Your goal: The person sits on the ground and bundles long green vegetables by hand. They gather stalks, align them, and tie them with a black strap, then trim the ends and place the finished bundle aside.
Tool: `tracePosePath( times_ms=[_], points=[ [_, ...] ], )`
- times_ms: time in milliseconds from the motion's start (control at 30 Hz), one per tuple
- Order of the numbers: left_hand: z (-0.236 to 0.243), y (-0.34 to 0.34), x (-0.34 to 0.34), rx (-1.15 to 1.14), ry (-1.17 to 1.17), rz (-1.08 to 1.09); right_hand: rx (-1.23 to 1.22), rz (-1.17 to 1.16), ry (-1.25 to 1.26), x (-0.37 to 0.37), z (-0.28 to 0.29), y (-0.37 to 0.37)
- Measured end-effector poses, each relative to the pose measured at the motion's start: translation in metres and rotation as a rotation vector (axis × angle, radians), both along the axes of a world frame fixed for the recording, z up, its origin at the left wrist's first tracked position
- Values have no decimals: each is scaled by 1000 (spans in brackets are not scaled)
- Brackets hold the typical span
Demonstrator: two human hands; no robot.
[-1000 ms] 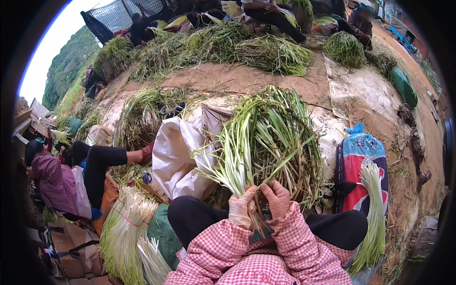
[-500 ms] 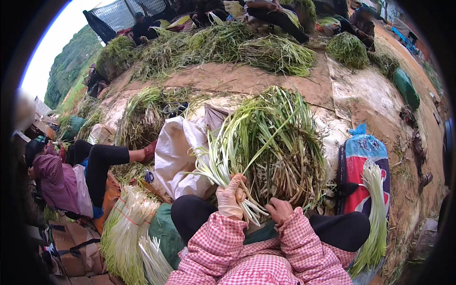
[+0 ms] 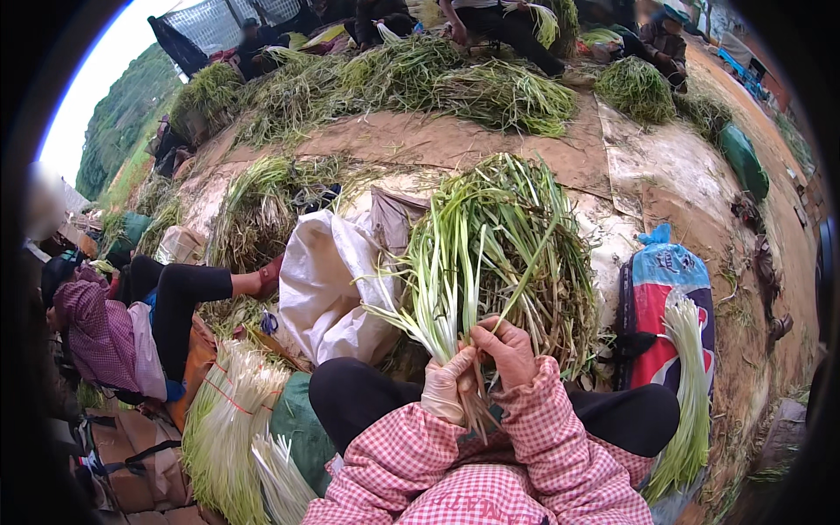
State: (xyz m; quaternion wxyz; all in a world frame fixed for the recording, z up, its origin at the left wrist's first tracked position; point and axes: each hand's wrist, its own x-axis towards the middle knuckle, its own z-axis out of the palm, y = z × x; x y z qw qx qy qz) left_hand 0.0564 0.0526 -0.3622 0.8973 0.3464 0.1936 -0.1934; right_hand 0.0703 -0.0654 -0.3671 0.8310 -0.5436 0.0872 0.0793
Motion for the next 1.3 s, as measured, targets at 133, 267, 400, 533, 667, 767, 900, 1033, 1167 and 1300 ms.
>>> tracePosePath(
  times_ms=[133, 267, 400, 533, 667, 767, 900, 1033, 1167, 1300],
  points=[
    [-8, 4, 0, -46, -25, -38, 70, 7, 17, -1, -2, -2],
    [-5, 1, -2, 20, -18, -40, -23, -37, 19, -3, -4, -3],
    [-4, -6, -3, 172, 22, 6, -207, -210, -91, -1, -6, 9],
    [-9, -5, -8, 168, -26, -1, -291, -286, -168, 7, -6, 15],
    [-13, -7, -13, 128, -20, -20, -280, -341, -75, 25, 1, 6],
    [-10, -7, -14, 131, 0, -22, -171, -506, -138, 38, -13, -14],
    [-10, -3, -9, 138, 14, 29, -269, -147, -34, -3, 3, -19],
    [-19, -4, -6, 268, -20, 88, -258, -154, -123, -14, -1, -9],
    [-34, 9, 1, 269, 27, 106, 201, -481, -82, -7, 23, -34],
    [-15, 30, 12, 289, 80, 235, 1, -458, -99, -9, 24, -52]
  ],
)
